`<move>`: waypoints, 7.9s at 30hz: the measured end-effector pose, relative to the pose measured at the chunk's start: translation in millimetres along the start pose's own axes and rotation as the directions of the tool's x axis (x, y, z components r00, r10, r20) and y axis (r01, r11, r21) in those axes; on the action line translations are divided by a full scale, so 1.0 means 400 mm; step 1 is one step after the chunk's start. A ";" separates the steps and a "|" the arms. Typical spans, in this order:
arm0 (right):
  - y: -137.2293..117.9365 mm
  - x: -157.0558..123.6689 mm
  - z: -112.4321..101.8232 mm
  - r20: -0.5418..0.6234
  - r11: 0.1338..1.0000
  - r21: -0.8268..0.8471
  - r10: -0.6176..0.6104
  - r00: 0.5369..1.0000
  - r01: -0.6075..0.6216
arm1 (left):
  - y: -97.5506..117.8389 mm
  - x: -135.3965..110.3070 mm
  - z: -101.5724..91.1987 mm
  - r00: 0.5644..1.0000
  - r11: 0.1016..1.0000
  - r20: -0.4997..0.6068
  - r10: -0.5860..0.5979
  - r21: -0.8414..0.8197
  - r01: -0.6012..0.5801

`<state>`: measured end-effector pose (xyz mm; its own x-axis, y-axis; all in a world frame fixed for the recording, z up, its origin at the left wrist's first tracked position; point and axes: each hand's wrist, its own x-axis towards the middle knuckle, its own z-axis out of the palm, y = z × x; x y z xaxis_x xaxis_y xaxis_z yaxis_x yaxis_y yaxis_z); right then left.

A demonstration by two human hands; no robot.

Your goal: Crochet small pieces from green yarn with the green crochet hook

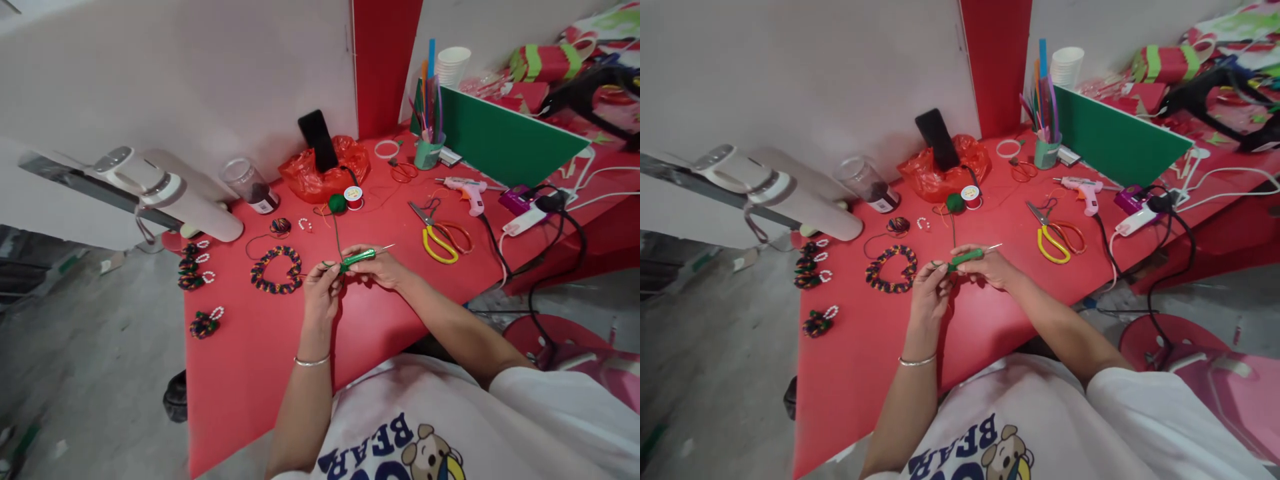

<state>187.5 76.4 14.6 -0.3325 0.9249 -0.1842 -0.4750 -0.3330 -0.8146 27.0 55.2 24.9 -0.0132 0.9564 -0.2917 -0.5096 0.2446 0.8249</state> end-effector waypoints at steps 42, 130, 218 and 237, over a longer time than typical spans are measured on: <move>0.004 0.000 -0.011 0.047 0.995 0.077 0.057 0.997 -0.060 | -0.011 -0.004 0.012 0.998 1.000 -0.056 0.024 0.004 -0.024; -0.087 -0.001 -0.084 0.256 0.927 -0.356 -0.020 0.966 0.114 | 0.041 -0.014 -0.011 0.995 0.987 0.093 -0.025 0.161 0.010; -0.023 -0.012 -0.020 0.294 0.717 -0.516 -0.366 0.883 0.469 | 0.026 -0.012 0.001 1.000 0.999 0.000 0.002 0.035 -0.002; -0.028 -0.031 0.005 0.438 0.387 -0.620 -0.551 0.710 0.683 | 0.032 -0.001 -0.009 1.000 0.999 0.000 0.001 -0.034 -0.001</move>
<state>195.4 68.4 27.2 -0.3312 0.7600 0.5592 0.0939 0.6162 -0.7820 17.4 57.4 33.8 -0.0142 0.9567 -0.2908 -0.5385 0.2377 0.8084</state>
